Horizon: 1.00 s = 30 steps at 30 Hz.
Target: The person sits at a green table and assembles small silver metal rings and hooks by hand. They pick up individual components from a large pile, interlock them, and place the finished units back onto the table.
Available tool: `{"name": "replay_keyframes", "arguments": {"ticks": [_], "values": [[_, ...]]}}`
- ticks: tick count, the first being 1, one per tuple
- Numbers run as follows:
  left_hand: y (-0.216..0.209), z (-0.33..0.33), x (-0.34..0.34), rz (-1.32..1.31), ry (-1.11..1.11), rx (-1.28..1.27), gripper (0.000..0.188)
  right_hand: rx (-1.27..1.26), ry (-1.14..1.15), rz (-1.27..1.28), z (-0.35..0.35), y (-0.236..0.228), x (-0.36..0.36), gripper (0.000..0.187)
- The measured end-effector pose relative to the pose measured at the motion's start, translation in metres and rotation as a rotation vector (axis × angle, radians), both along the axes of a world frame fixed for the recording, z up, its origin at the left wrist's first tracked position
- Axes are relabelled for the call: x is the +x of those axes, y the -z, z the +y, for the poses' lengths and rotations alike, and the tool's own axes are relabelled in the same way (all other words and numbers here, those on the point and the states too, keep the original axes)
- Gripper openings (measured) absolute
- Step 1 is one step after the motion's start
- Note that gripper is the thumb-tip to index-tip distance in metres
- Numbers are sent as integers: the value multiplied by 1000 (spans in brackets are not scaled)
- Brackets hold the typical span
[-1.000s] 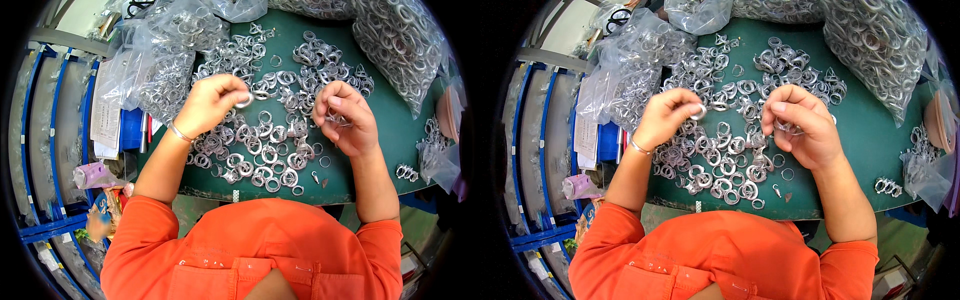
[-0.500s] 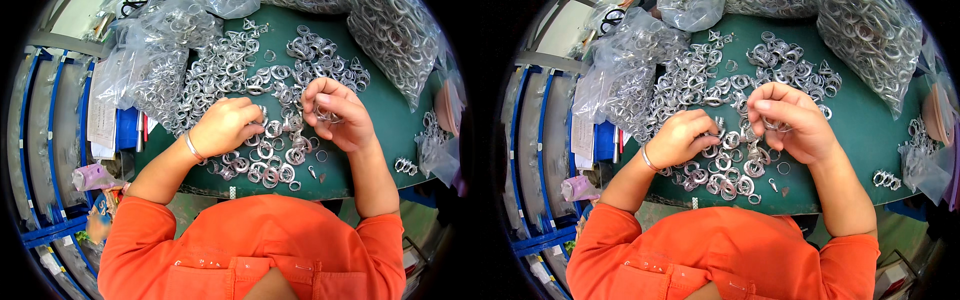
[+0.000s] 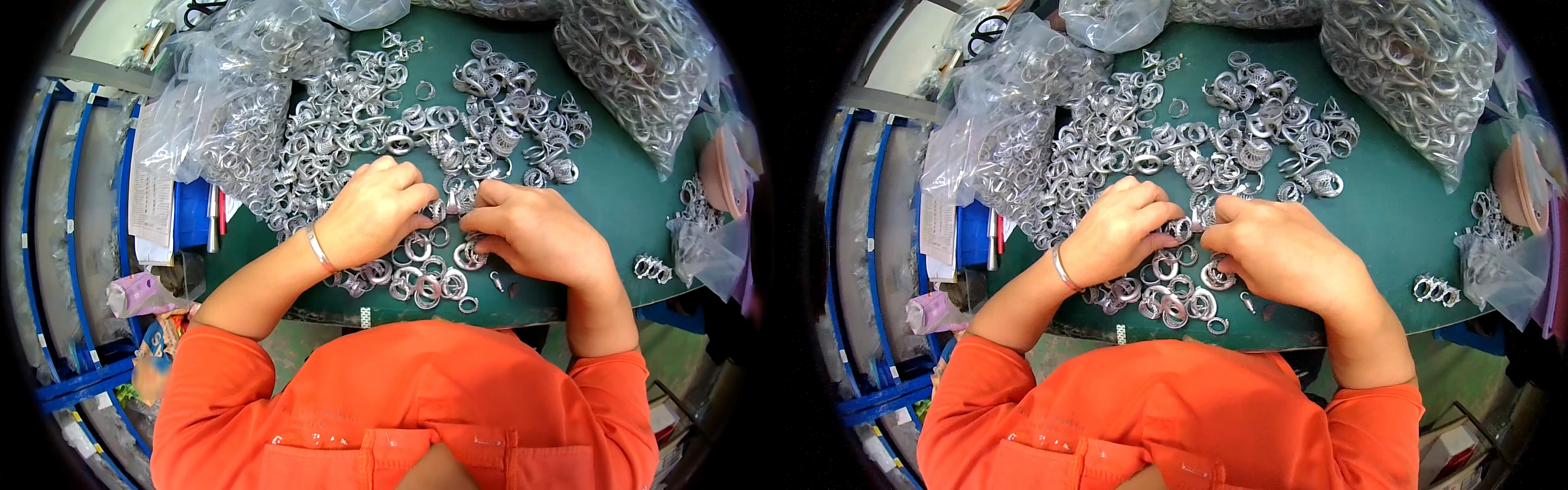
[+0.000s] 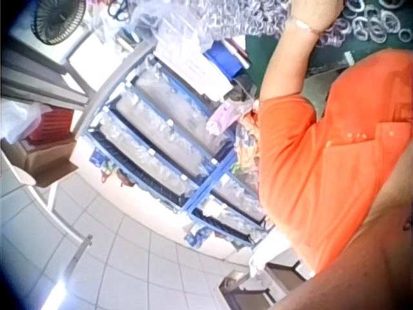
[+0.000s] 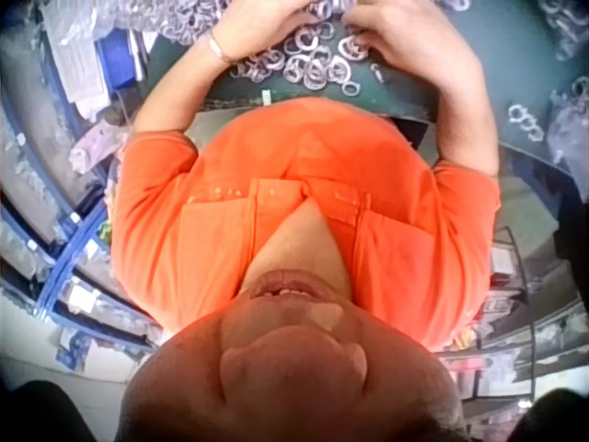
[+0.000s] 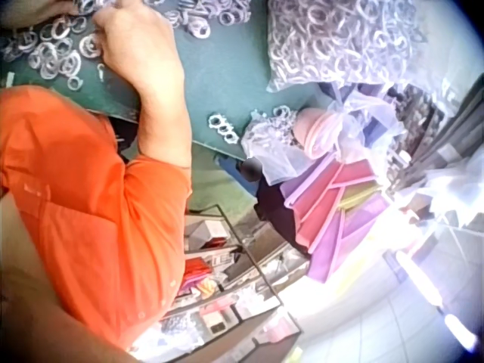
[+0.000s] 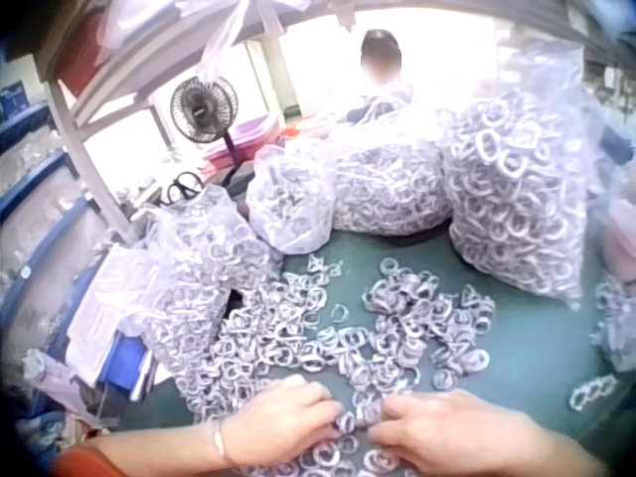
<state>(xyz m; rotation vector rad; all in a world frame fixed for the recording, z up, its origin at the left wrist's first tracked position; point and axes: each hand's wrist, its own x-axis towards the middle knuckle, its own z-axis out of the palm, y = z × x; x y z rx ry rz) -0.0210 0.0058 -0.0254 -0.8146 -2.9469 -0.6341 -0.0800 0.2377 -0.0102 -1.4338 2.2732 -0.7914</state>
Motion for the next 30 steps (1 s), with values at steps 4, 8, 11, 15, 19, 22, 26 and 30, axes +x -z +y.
{"name": "replay_keyframes", "arguments": {"ticks": [4,8,11,15,19,22,26,30], "values": [[1,-12,-14,59,-86,212,13,-289,158,71,-4,3,-6,9],[-27,-17,-21,406,-278,379,12,-439,336,95,5,6,-24,18],[-17,-28,-17,195,-102,-47,13,-242,-2,-30,6,-3,-11,22],[-25,-40,-29,395,-281,265,14,37,-7,154,-4,3,1,39],[-17,-44,-25,236,-163,-31,16,-365,170,-39,-8,2,-10,34],[-19,-33,-18,94,-115,46,32,-396,345,82,-13,10,-9,34],[-1,-21,-6,23,-93,-128,39,-282,247,168,-17,12,-2,32],[15,-35,-17,20,-121,222,28,-155,285,253,-23,16,4,32]]}}
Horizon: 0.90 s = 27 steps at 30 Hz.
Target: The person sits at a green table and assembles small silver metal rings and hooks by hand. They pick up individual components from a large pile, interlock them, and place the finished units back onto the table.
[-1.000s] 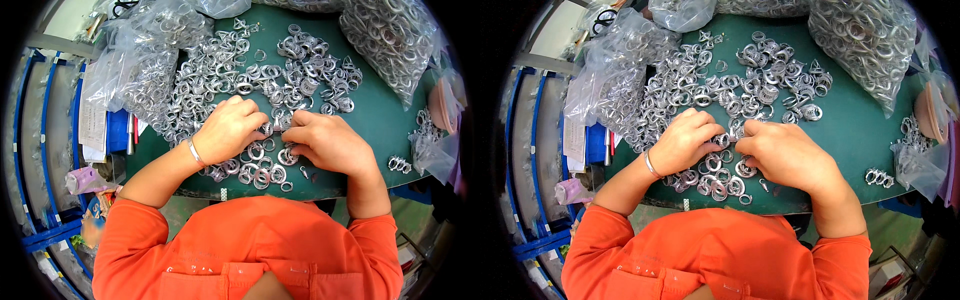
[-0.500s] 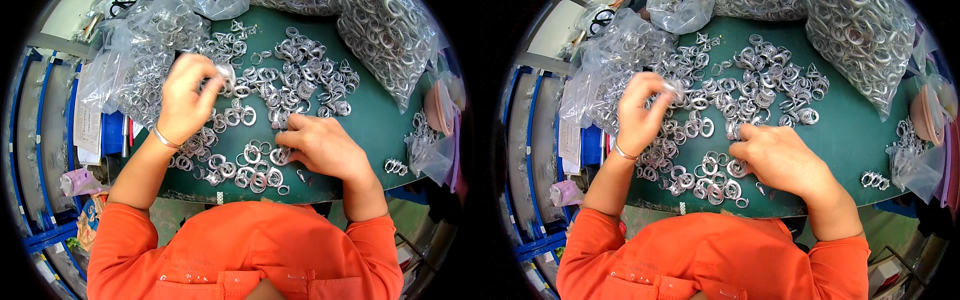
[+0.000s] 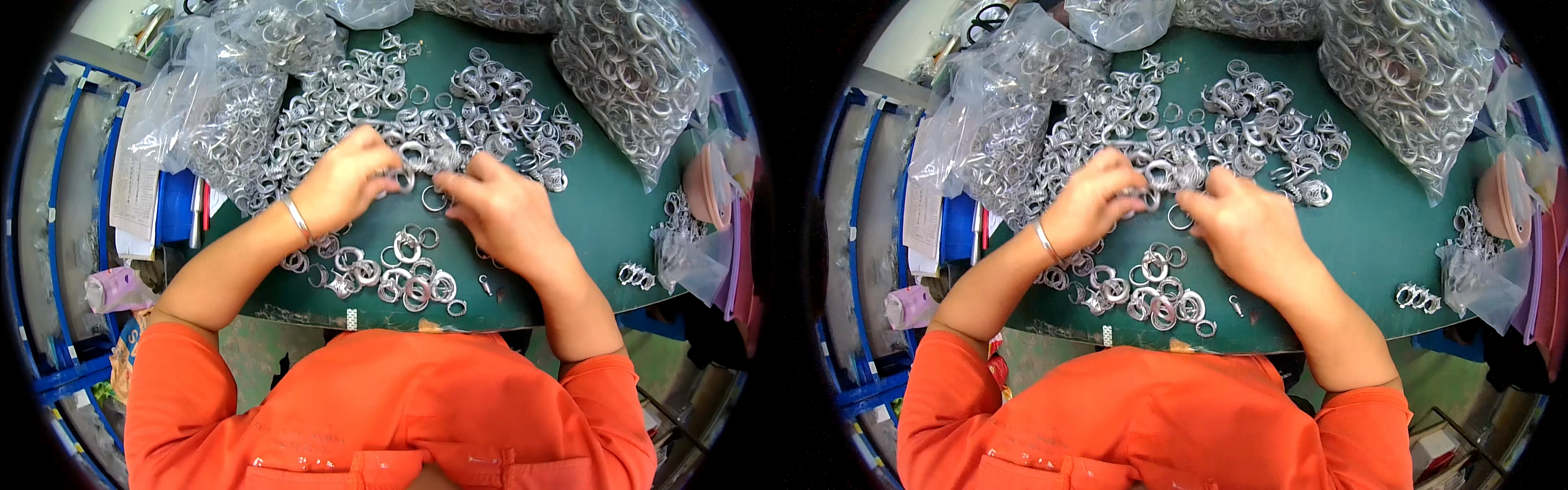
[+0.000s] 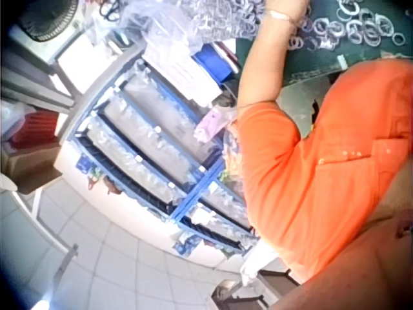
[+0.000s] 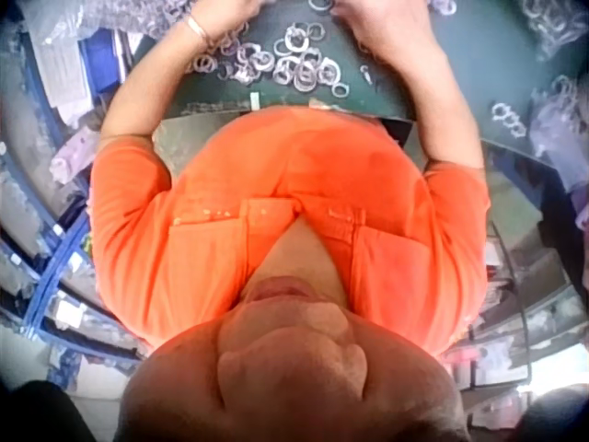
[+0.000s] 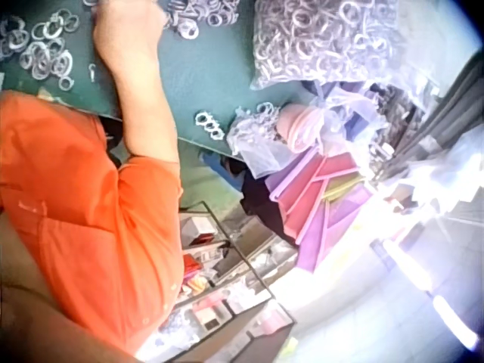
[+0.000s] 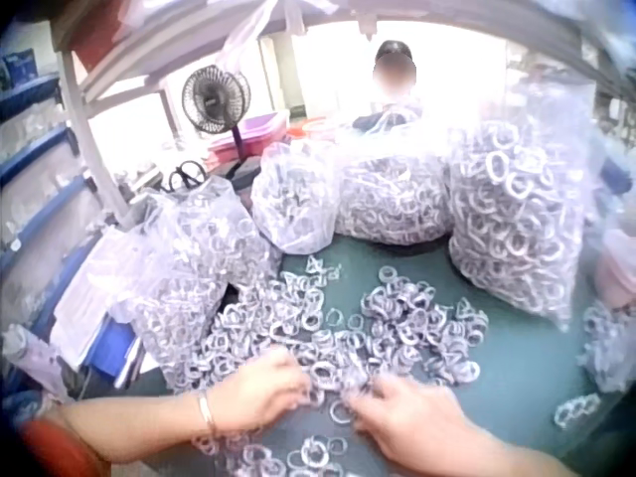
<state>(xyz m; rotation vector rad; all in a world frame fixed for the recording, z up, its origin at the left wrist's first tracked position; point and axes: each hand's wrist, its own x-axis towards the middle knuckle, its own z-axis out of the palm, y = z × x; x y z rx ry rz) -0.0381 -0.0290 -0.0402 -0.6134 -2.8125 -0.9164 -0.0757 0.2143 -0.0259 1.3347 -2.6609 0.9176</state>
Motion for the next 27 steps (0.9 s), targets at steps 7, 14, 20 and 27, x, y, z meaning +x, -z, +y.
{"name": "replay_keyframes", "arguments": {"ticks": [7,14,20,27], "values": [[-36,-8,-13,359,-21,-115,24,-166,-142,10,1,3,-2,35],[-31,-2,12,328,-77,7,19,-56,-120,41,-3,4,3,18],[-31,18,46,136,182,-138,54,-234,-54,-33,1,-5,-6,25],[1,20,63,-7,226,-204,29,265,-382,-216,9,-8,44,30]]}}
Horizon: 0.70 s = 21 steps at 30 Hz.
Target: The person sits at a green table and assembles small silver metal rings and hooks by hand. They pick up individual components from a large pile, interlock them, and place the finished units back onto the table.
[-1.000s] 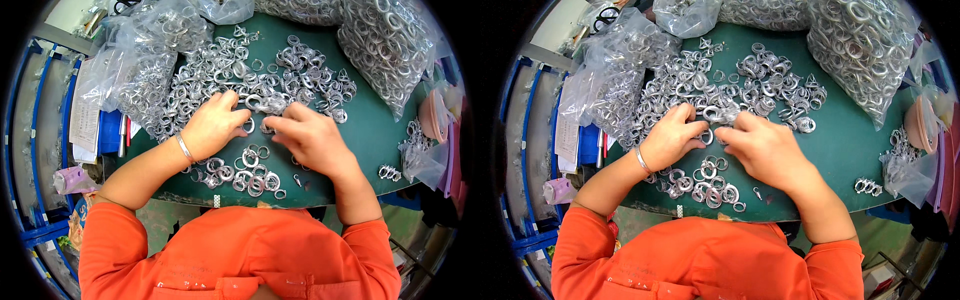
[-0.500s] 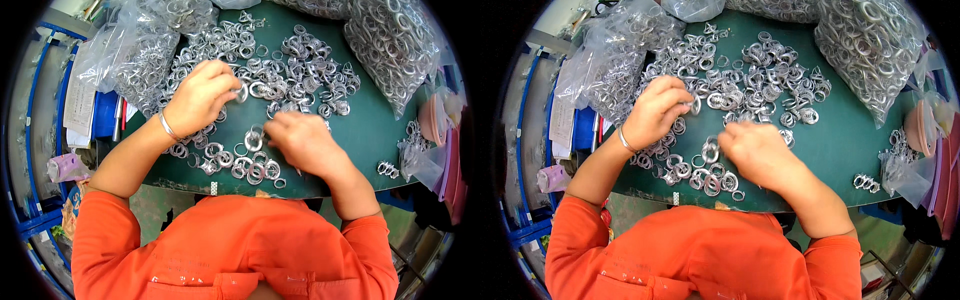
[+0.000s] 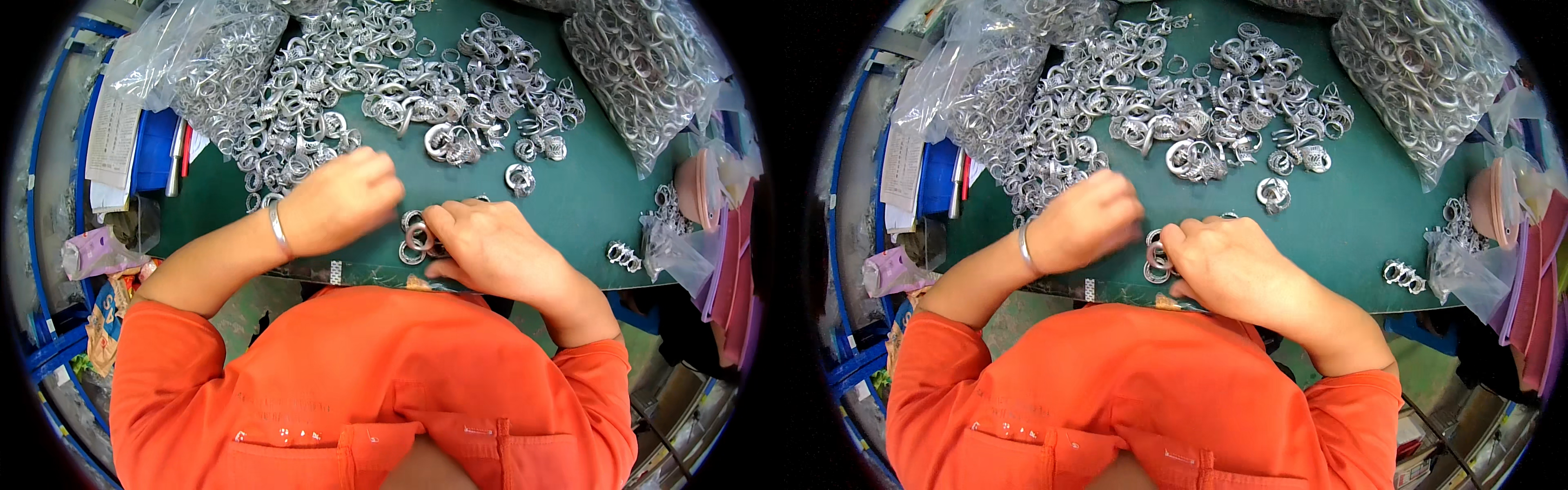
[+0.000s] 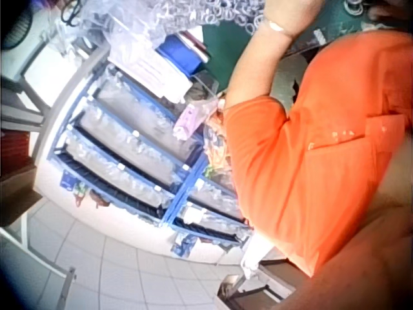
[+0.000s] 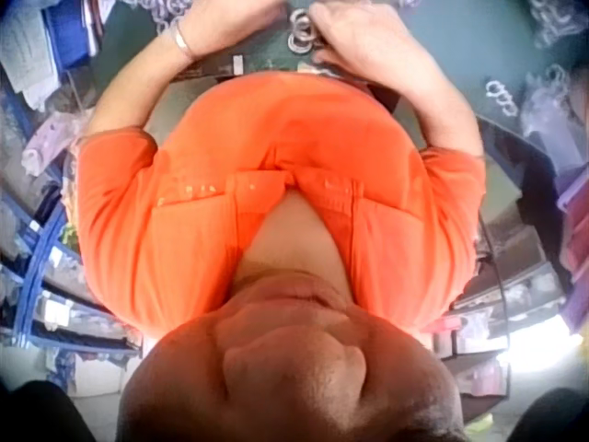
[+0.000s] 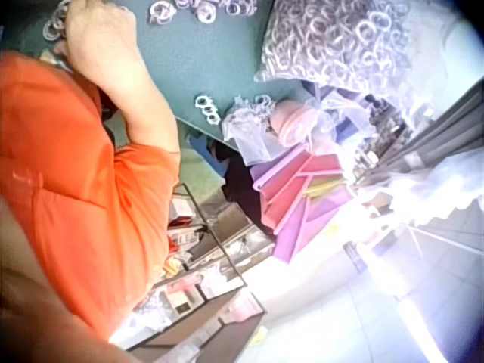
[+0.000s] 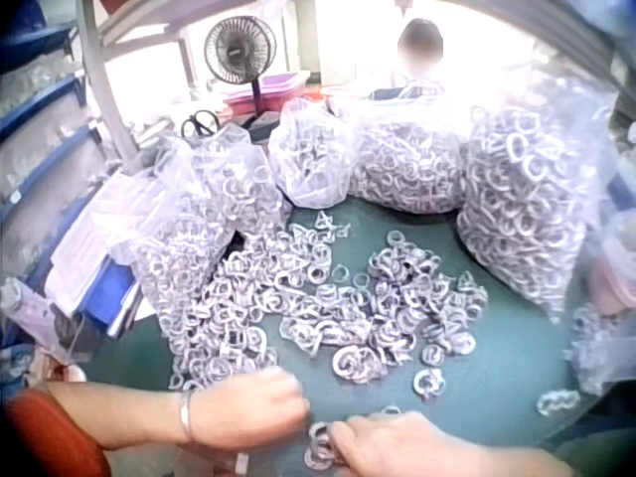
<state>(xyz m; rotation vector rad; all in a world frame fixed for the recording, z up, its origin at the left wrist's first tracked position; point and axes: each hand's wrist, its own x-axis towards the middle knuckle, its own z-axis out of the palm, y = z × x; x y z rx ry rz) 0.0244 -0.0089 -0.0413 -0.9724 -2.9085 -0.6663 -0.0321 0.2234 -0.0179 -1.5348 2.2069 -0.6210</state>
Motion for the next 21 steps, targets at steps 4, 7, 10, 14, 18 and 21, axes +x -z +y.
{"name": "replay_keyframes", "arguments": {"ticks": [4,7,10,14,18,21], "values": [[-19,-6,-20,199,-317,324,16,-125,193,124,3,-7,-9,25],[-40,-4,-22,366,-290,265,31,-572,417,-70,11,-20,-14,30],[-33,15,-8,184,-23,142,57,-694,291,300,13,-7,-15,35],[-3,26,2,53,98,161,32,-244,375,304,16,10,-15,30],[-9,9,-19,292,-288,198,26,-525,556,291,26,-33,-45,24],[-30,22,-14,298,-27,225,30,-795,481,883,41,-102,-98,8]]}}
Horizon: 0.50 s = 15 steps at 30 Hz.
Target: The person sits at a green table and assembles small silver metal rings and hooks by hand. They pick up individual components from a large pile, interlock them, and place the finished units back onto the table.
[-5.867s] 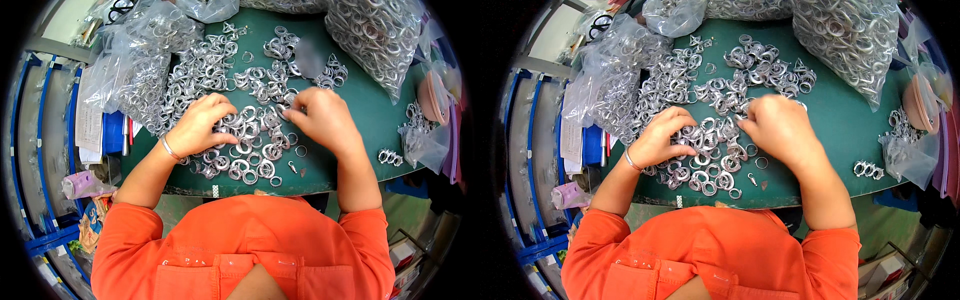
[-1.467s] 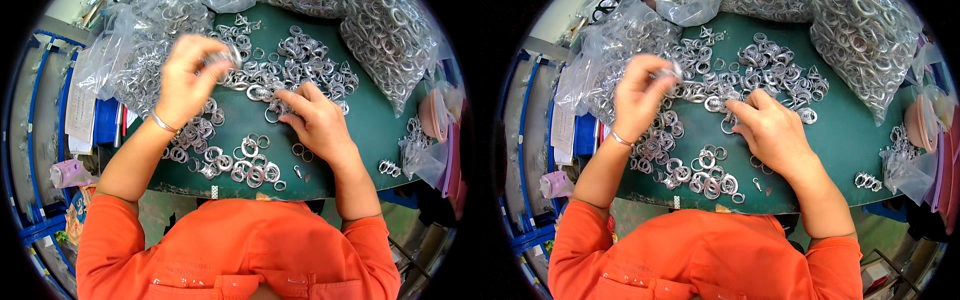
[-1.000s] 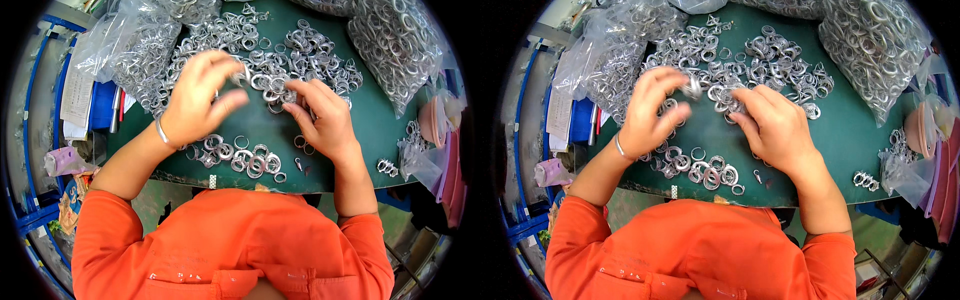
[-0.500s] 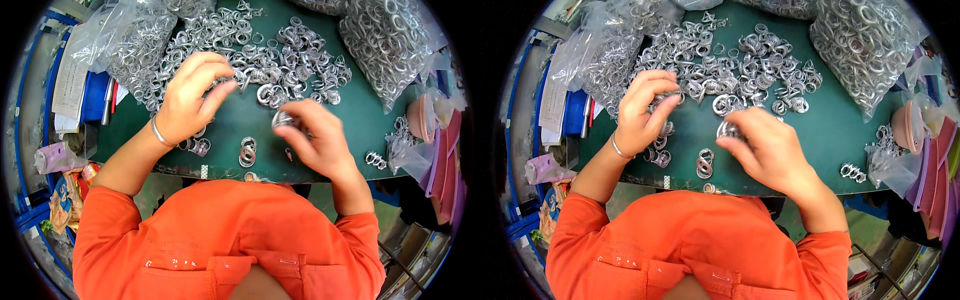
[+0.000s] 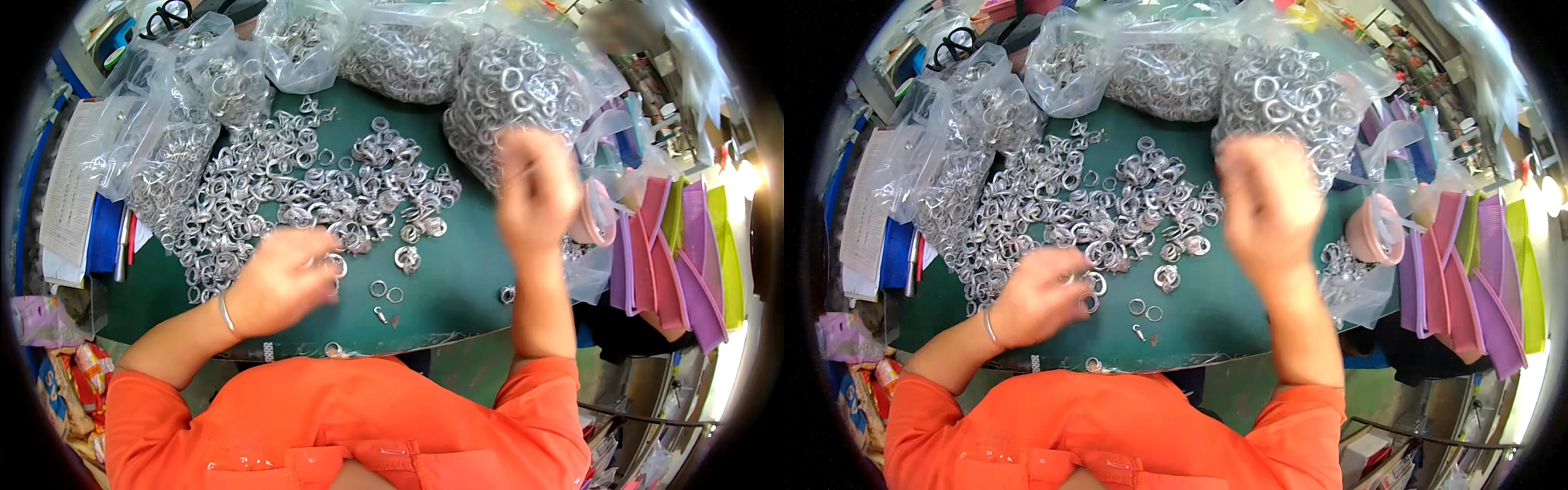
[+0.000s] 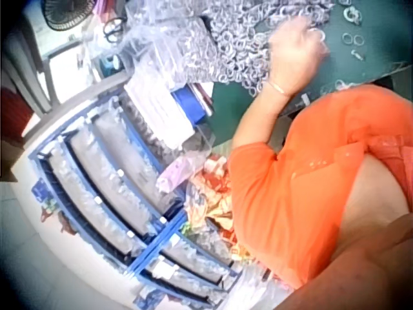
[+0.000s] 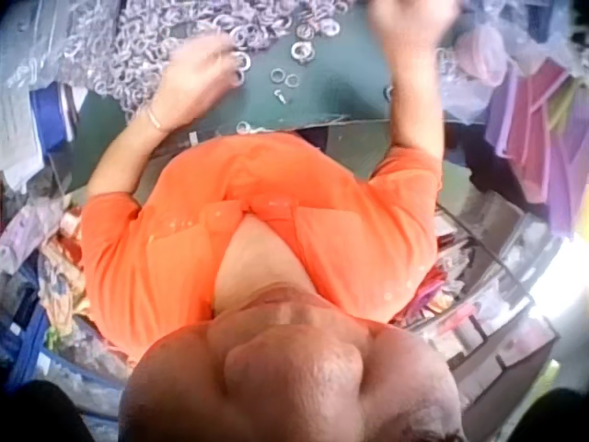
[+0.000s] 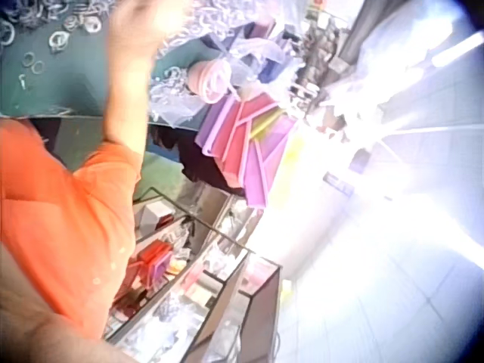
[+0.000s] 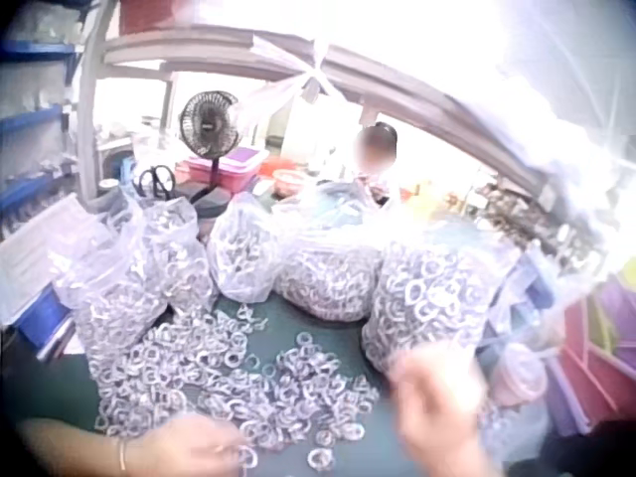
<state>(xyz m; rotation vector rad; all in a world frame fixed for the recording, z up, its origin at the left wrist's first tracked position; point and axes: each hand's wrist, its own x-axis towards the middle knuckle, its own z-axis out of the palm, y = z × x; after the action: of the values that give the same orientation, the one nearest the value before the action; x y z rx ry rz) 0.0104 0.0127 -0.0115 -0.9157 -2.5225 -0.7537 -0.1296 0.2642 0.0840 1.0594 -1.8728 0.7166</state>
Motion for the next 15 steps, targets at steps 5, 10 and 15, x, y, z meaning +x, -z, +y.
{"name": "replay_keyframes", "arguments": {"ticks": [5,10,15], "values": [[30,29,26,-104,572,-105,15,-198,253,471,11,-113,-104,16],[39,25,33,-145,539,-146,8,683,490,-453,55,-143,-186,37],[36,-1,21,75,-7,-185,12,254,222,244,-11,-95,-124,17]]}}
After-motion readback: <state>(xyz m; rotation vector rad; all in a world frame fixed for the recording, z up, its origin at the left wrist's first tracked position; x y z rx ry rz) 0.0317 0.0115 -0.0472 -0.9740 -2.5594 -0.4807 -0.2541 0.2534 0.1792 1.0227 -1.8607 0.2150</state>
